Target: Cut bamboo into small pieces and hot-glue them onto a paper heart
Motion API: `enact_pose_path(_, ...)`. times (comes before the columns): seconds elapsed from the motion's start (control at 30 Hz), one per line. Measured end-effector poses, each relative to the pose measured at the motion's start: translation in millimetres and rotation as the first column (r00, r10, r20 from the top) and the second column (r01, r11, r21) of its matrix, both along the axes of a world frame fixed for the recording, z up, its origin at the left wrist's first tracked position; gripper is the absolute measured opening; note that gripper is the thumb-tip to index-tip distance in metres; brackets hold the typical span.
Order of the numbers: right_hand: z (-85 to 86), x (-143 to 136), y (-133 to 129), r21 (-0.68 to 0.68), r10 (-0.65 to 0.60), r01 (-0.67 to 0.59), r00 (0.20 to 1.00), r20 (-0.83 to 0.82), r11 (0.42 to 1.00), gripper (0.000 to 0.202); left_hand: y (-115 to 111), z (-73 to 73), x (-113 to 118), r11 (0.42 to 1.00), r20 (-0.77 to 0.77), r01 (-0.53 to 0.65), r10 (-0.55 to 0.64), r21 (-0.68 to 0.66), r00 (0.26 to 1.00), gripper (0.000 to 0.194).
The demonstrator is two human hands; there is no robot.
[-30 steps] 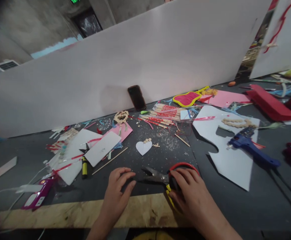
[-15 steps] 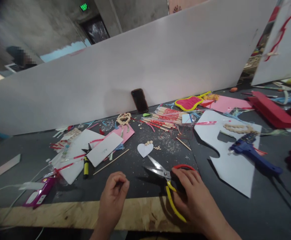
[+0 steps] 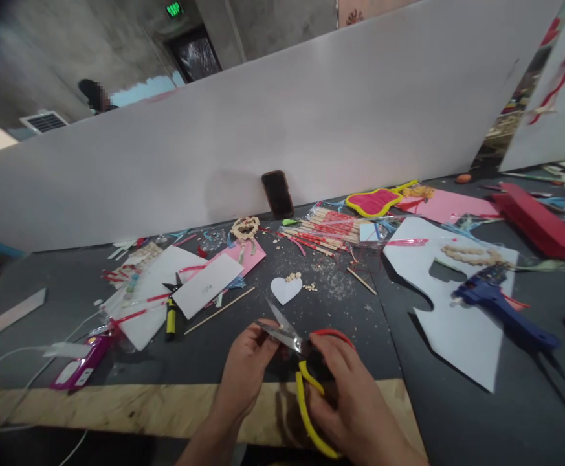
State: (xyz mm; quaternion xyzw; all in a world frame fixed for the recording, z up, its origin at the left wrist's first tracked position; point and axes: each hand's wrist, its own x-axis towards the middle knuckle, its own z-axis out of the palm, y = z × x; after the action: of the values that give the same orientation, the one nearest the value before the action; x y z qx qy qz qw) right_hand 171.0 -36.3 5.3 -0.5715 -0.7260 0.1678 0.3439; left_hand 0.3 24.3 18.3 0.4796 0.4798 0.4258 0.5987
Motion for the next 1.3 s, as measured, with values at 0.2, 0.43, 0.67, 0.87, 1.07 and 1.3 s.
enact_pose_path(0.2,-1.5,-3,1,-0.062,0.035,-0.036,0.999,-0.024,0.997,0.069,0,5.3,0,1.000,-0.054,0.005,-0.005,0.000,0.999,0.020)
enact_pose_path(0.43,-1.0,-4,1,-0.105,0.088,-0.087,0.996,0.004,0.991,0.077,0,11.3,-2,0.999,-0.020,0.035,-0.035,-0.008,0.999,0.018)
enact_pose_path(0.67,-4.4,-1,1,-0.030,0.038,-0.036,0.995,0.087,0.999,0.061,1,12.6,-4,0.996,0.025,0.069,-0.068,-0.050,0.997,0.022)
enact_pose_path(0.87,-5.5,-1,1,-0.086,-0.107,0.117,0.988,0.109,0.989,0.045,-5,10.5,-3,0.999,0.004,0.051,-0.051,-0.019,0.999,0.019)
enact_pose_path(1.07,0.5,-4,2,0.043,-0.026,0.018,0.982,0.188,0.999,0.053,-8,16.5,-1,0.998,-0.073,0.057,-0.055,0.020,0.996,0.016)
enact_pose_path(1.3,6.0,-2,3,0.017,0.024,-0.030,0.963,0.269,0.999,0.049,-9,17.7,-2,0.994,-0.123,0.089,-0.080,0.066,0.989,0.021)
